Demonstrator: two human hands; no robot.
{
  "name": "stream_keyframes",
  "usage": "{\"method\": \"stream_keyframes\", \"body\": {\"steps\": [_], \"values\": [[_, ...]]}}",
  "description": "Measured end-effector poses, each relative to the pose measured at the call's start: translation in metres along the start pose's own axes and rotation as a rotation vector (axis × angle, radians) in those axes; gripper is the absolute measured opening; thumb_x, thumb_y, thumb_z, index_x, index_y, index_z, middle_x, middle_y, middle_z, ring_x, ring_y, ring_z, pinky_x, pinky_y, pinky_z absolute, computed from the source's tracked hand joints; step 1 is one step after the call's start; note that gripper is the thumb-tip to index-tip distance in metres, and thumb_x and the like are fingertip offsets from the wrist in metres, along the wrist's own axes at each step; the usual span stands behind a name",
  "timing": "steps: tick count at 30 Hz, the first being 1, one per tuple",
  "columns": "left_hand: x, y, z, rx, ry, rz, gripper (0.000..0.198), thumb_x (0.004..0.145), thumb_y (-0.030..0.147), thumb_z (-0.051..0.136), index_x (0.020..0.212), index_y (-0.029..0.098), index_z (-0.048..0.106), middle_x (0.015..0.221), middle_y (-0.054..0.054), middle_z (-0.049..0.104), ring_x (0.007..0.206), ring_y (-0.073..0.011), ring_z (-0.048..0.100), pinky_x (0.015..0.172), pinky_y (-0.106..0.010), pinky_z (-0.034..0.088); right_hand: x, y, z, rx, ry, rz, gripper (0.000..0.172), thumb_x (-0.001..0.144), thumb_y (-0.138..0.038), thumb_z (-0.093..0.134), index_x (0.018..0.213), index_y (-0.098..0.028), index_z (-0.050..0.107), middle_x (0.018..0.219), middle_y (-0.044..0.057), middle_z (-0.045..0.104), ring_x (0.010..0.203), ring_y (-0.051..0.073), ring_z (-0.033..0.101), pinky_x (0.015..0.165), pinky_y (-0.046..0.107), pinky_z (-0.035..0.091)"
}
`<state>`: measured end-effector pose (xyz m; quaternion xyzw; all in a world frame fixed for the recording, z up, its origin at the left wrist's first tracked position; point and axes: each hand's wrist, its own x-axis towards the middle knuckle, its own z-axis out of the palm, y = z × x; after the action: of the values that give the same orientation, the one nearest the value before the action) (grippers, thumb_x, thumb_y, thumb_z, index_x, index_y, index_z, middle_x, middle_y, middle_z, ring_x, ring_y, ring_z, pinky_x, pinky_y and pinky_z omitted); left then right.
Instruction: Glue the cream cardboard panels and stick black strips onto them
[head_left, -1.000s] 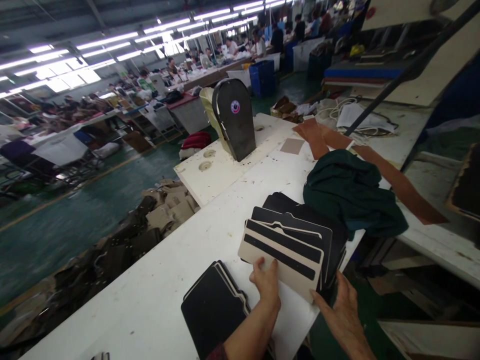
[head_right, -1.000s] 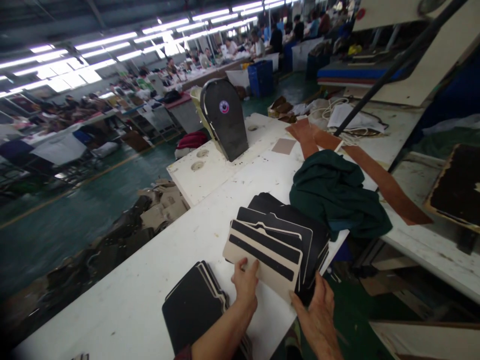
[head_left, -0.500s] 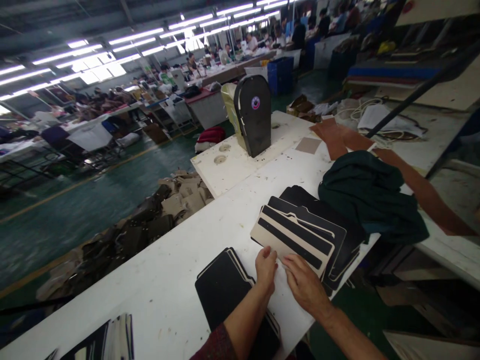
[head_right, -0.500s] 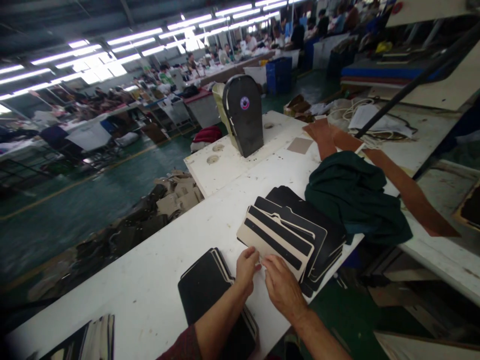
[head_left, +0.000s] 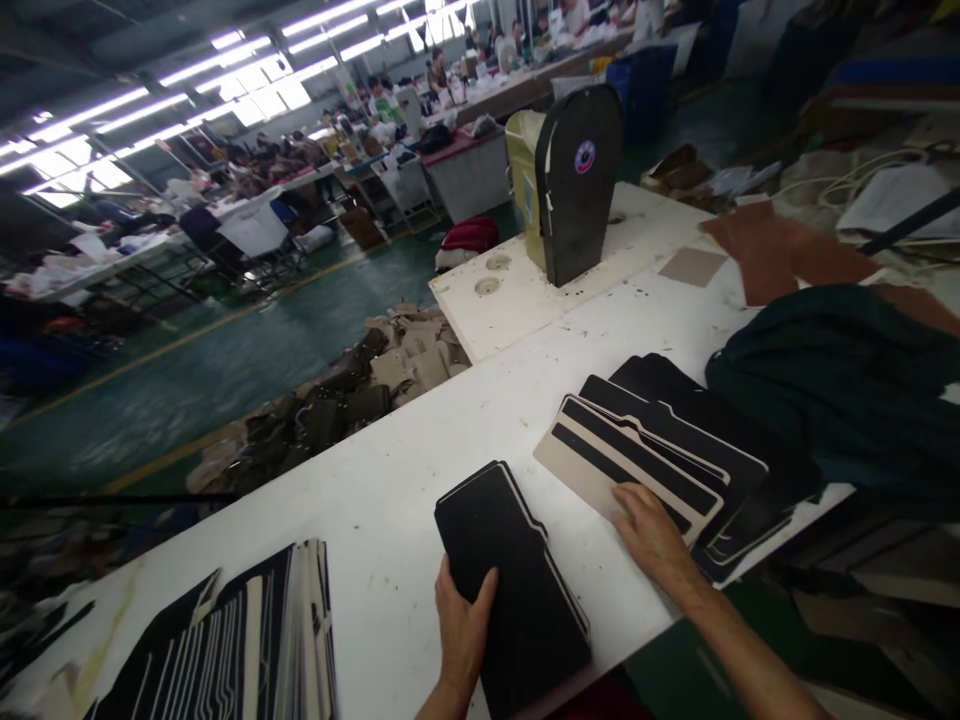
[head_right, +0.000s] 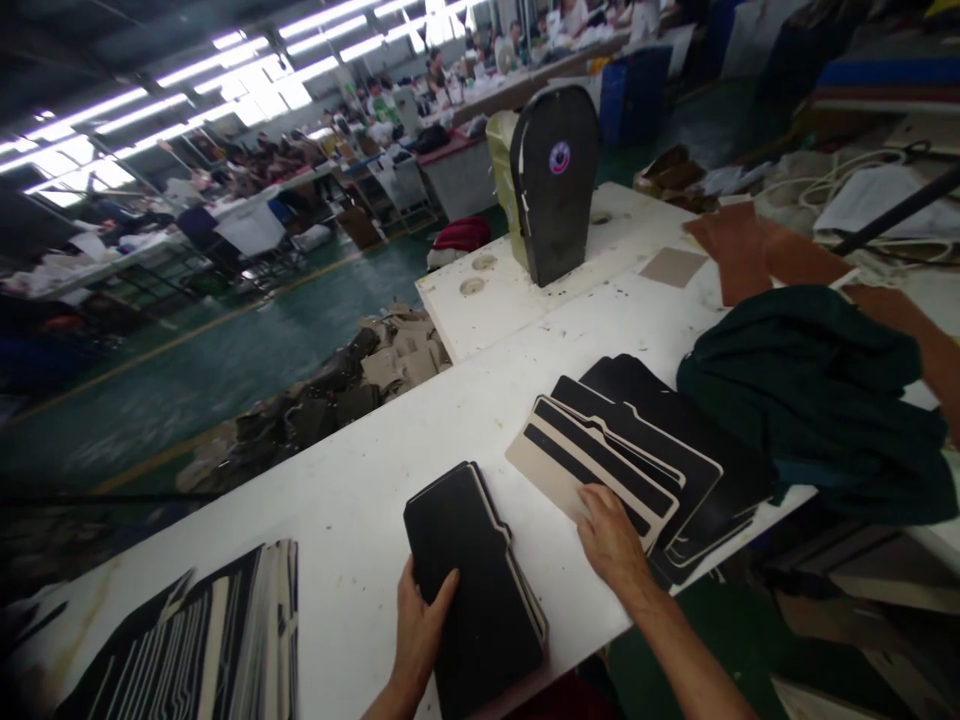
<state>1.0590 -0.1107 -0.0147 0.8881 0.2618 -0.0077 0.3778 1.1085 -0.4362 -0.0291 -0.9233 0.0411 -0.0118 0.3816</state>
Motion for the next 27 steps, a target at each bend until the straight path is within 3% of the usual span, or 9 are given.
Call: {"method": "stream_keyframes", "body": {"steps": [3,9,19,27], "values": [[0.005,0.009,0.010,0.043,0.028,0.007,0.080,0.077,0.053,0.066,0.141,0.015,0.035,0.141,-0.019,0.047,0.136,-0.0349,0.039,0.116,-0.051,0.031,0.002,-0.006,-0.002,0.035,0.004,0.032,0.038,0.085,-0.028,0.045,0.114,-0.018,0.067,0.123,0.012,0.062,0.116,0.026,0.057,0.106,0.044,0.045],[0.005,0.033,0.029,0.074,-0.015,0.000,0.083,0.077,0.052,0.067,0.143,0.015,0.033,0.140,-0.020,0.046,0.135,-0.0344,0.040,0.115,-0.048,0.032,0.000,-0.012,0.002,0.141,-0.014,0.070,0.035,0.085,-0.030,0.044,0.109,-0.019,0.068,0.120,0.011,0.063,0.112,0.024,0.061,0.102,0.041,0.048],[-0.015,0.093,0.093,0.084,-0.054,-0.074,0.087,0.079,0.051,0.067,0.145,0.013,0.024,0.141,-0.023,0.043,0.138,-0.0372,0.035,0.115,-0.050,0.027,0.001,-0.030,-0.014,0.240,0.141,0.136,0.029,0.088,-0.033,0.047,0.104,-0.022,0.069,0.116,0.009,0.067,0.110,0.024,0.063,0.101,0.040,0.049],[-0.015,0.115,0.108,0.086,-0.035,-0.121,0.083,0.081,0.055,0.063,0.144,0.013,0.026,0.142,-0.027,0.040,0.140,-0.0430,0.030,0.109,-0.058,0.031,-0.016,-0.028,-0.022,0.287,0.181,0.169,0.028,0.089,-0.036,0.047,0.098,-0.022,0.070,0.111,0.008,0.069,0.107,0.024,0.065,0.099,0.040,0.050]]}}
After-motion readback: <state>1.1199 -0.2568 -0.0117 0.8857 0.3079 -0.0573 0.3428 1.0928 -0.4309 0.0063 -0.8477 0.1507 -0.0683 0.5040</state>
